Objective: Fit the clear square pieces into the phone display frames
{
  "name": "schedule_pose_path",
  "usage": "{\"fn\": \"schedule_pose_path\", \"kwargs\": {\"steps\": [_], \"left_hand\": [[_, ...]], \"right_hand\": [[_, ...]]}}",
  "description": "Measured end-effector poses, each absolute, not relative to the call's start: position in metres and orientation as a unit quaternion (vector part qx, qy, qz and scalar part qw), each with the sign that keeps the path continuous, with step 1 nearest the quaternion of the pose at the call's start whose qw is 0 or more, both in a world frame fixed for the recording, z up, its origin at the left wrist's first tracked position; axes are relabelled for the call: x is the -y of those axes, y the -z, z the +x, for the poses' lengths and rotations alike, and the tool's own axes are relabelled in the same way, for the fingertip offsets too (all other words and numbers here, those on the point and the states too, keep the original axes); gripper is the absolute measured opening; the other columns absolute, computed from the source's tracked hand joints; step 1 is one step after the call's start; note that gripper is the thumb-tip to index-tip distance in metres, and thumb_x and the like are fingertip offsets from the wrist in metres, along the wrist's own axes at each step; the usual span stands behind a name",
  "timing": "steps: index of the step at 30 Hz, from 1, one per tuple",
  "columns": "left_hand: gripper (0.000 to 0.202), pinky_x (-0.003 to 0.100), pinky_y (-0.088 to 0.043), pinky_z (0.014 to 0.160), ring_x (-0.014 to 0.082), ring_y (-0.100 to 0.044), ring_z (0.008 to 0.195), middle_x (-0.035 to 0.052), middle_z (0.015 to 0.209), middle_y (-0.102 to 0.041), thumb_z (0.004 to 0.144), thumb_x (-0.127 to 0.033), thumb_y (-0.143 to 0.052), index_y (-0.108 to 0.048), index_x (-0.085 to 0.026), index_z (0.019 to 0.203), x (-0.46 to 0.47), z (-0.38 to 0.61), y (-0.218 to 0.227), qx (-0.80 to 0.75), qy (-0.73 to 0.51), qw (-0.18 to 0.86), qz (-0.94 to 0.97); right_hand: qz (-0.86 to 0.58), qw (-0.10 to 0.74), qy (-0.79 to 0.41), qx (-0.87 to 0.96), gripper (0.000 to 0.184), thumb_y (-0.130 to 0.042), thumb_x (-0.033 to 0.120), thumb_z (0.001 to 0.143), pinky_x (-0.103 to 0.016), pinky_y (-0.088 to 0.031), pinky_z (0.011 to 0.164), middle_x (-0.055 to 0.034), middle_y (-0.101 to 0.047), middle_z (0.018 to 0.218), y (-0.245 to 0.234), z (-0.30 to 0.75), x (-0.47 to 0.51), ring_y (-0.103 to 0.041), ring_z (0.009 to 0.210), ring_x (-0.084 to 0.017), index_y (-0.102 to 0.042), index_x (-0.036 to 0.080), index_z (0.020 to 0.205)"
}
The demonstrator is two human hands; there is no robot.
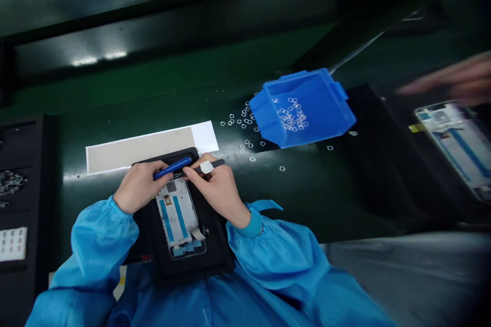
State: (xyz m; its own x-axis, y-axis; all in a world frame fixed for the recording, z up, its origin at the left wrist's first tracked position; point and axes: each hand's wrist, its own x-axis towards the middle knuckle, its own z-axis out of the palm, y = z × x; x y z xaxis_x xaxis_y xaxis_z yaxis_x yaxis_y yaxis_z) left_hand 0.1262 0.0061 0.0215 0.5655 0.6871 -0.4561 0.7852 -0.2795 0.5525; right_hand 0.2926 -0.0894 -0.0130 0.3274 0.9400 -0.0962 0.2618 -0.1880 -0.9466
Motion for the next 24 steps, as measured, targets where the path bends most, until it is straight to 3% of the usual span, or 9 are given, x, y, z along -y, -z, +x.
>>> {"fn": "schedule_pose_path", "kwargs": {"steps": [9,24], "left_hand": [[0.021,0.028,-0.033,0.056,0.0197,-0.059,0.062,0.0008,0.072,-0.067,0.091,-0.037,-0.053,-0.068,-0.023,0.097,0.001,0.136,-0.028,-0.483,0.124,0.284,0.819],[0.018,0.028,-0.033,0.058,0.0191,-0.059,0.065,-0.0001,0.074,-0.066,0.090,-0.034,-0.054,-0.067,-0.023,0.097,0.000,0.135,-0.024,-0.480,0.121,0.291,0.819]], "right_hand": [[-0.669,0.460,-0.349,0.469,0.023,-0.061,0.037,0.088,-0.029,-0.037,0.052,0.0019,-0.057,0.058,0.010,0.293,0.093,-0.055,0.052,-0.016,-0.057,0.022,0.071],[-0.676,0.435,-0.265,0.533,0.023,-0.059,0.036,0.090,-0.025,-0.036,0.052,0.0034,-0.055,0.056,0.013,0.289,0.094,-0.053,0.050,-0.013,-0.058,0.020,0.074]]}}
